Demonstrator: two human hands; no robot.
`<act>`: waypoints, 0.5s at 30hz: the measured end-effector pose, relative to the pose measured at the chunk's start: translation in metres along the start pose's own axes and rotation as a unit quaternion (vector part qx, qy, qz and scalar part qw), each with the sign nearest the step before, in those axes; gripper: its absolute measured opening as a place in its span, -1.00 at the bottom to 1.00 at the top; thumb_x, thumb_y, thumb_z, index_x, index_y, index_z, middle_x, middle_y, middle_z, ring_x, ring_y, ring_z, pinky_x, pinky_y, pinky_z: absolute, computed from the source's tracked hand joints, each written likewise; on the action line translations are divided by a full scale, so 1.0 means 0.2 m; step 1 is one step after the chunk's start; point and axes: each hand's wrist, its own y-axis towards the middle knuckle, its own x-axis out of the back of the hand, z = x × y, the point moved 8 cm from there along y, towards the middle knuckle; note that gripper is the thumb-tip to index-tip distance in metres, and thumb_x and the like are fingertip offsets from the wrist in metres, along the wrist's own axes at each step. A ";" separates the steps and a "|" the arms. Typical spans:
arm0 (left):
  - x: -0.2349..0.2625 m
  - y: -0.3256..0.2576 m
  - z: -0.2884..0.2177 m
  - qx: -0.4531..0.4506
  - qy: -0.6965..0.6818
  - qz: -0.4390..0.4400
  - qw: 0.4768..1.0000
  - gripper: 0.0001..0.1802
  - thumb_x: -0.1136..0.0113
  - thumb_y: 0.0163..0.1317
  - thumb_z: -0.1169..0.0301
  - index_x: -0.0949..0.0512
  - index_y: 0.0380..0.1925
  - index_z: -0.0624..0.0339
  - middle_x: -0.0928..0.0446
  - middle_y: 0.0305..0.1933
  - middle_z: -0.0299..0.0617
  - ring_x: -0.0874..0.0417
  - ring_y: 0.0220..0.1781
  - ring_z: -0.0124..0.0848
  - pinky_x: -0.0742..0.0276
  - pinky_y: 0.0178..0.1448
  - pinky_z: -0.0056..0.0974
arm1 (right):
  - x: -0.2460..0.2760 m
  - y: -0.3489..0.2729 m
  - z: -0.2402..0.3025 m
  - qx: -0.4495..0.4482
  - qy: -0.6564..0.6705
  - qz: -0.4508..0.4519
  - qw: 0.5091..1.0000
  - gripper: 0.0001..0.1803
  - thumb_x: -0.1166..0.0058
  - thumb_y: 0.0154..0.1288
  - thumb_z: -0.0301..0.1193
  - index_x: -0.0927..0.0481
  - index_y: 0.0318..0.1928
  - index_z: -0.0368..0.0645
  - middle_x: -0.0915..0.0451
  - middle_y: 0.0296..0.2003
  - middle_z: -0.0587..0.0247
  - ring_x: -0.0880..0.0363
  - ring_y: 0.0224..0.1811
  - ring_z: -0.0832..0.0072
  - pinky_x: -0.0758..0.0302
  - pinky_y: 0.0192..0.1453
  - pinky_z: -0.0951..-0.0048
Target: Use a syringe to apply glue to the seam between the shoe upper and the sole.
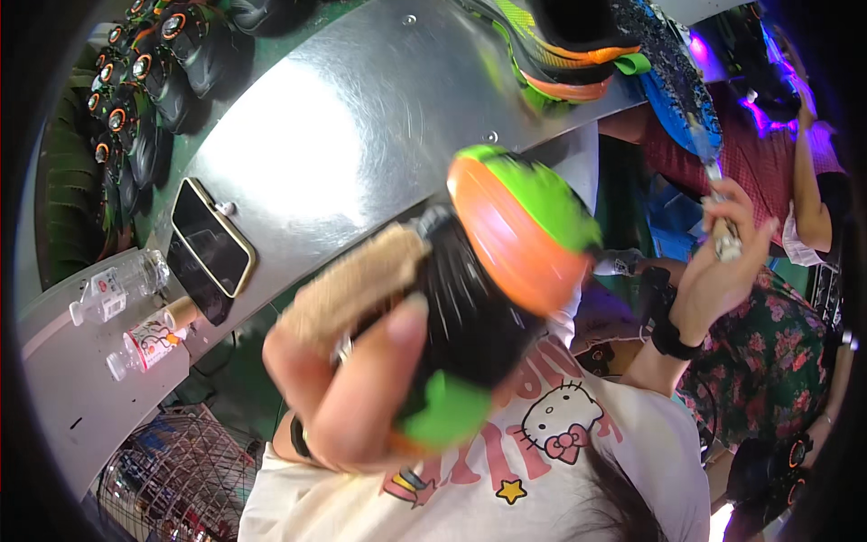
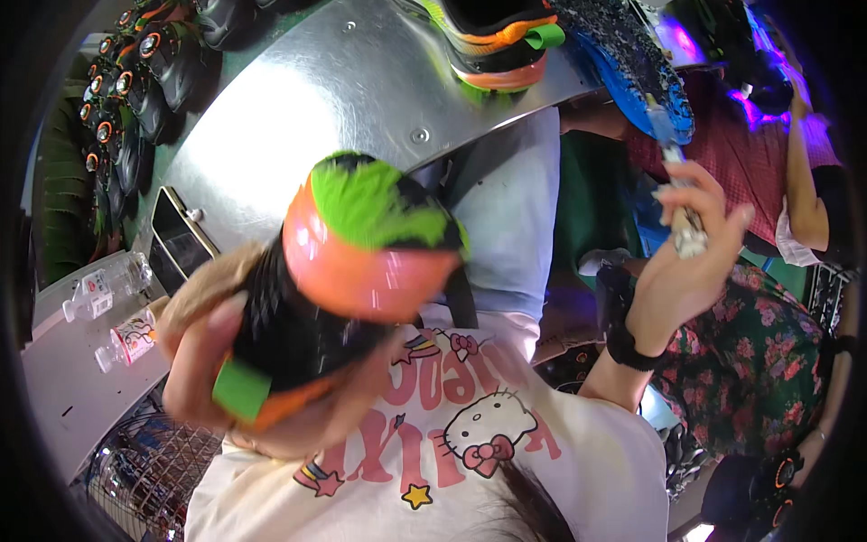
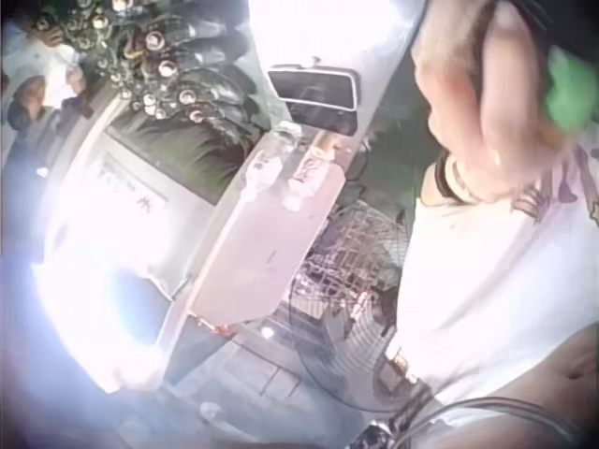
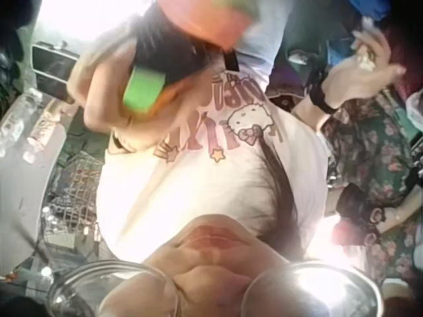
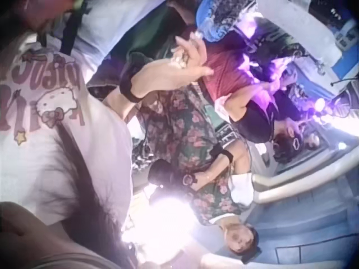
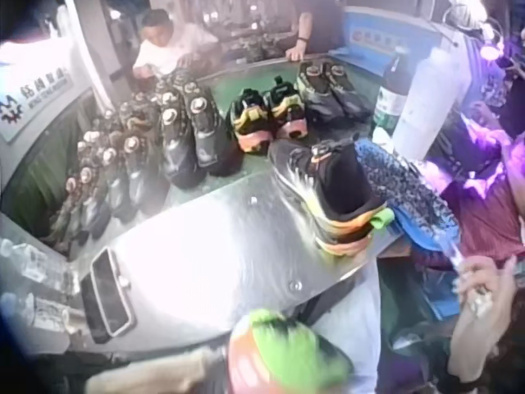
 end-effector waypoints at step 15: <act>-0.28 -0.18 0.07 -0.047 -0.096 0.185 0.977 -0.41 -0.45 -0.04 0.47 -0.41 0.03 0.04 -0.56 0.01 -0.06 -0.64 0.05 0.00 -0.62 0.14 0.10 | 0.05 -0.05 -0.08 -0.085 -0.026 -0.008 0.996 -0.22 0.70 0.62 -0.04 -0.45 -0.52 -0.32 -0.57 -0.12 -0.06 -0.50 -0.15 0.32 -0.39 0.09 0.37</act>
